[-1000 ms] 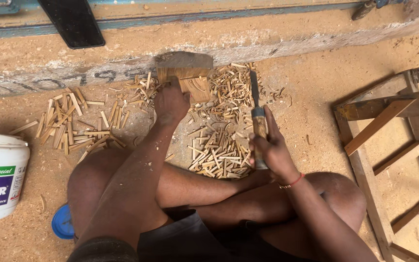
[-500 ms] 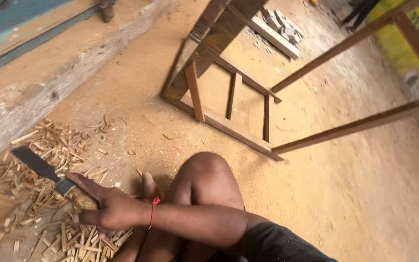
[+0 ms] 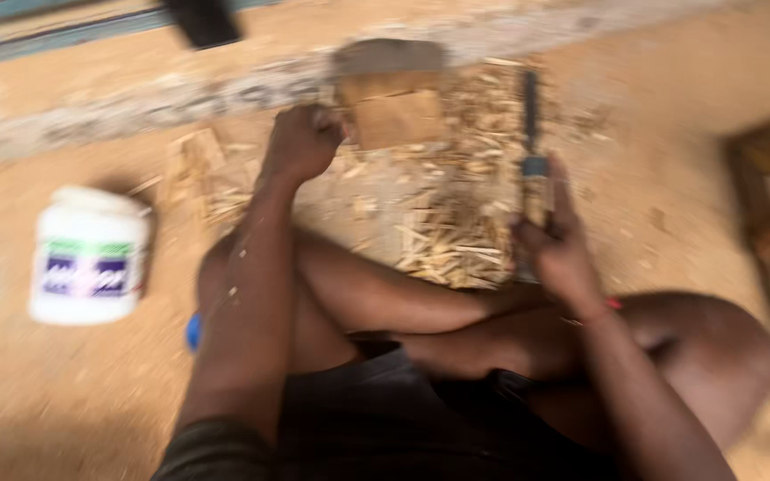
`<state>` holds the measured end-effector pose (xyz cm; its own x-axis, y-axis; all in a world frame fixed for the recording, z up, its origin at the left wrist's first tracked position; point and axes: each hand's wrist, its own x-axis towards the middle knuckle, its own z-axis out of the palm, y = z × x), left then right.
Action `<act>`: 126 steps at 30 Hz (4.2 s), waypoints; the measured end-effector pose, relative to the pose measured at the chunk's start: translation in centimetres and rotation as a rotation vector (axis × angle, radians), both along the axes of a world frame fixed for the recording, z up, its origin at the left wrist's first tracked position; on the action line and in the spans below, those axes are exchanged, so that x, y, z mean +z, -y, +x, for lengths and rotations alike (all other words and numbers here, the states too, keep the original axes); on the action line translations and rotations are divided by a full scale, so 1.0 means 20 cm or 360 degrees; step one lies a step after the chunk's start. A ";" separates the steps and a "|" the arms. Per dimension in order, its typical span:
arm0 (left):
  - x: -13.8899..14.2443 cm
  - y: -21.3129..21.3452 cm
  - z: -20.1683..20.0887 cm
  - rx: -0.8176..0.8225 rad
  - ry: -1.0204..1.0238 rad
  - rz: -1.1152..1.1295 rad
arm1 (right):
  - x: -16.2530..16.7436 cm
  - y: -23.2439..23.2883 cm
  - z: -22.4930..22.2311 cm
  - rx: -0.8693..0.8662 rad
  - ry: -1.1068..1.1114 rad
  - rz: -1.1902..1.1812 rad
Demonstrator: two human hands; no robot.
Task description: The person sits on the floor and uses a chisel to carve a small rectangular block of wood. They repeatedly strike the chisel with a hammer to remove wood shavings, occasionally pausing to clear debris from the work surface.
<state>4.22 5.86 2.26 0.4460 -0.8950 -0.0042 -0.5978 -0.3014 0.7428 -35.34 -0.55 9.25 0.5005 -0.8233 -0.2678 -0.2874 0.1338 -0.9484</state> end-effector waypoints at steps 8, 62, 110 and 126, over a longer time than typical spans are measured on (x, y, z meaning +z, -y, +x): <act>0.06 -0.38 0.47 0.0958 -0.0081 0.0024 | 0.15 -0.07 0.18 0.0080 0.0007 -0.0033; -0.20 0.41 -0.18 0.0571 -0.0490 0.0382 | -0.12 -0.29 0.53 0.0479 -0.0482 0.0082; -0.22 0.37 -0.27 0.0186 0.0049 0.0062 | -0.52 -0.01 0.46 0.0584 -0.1191 -0.0843; -0.28 0.42 -0.20 0.0320 -0.0459 0.0298 | -0.22 -0.27 0.50 0.0405 -0.0476 0.0197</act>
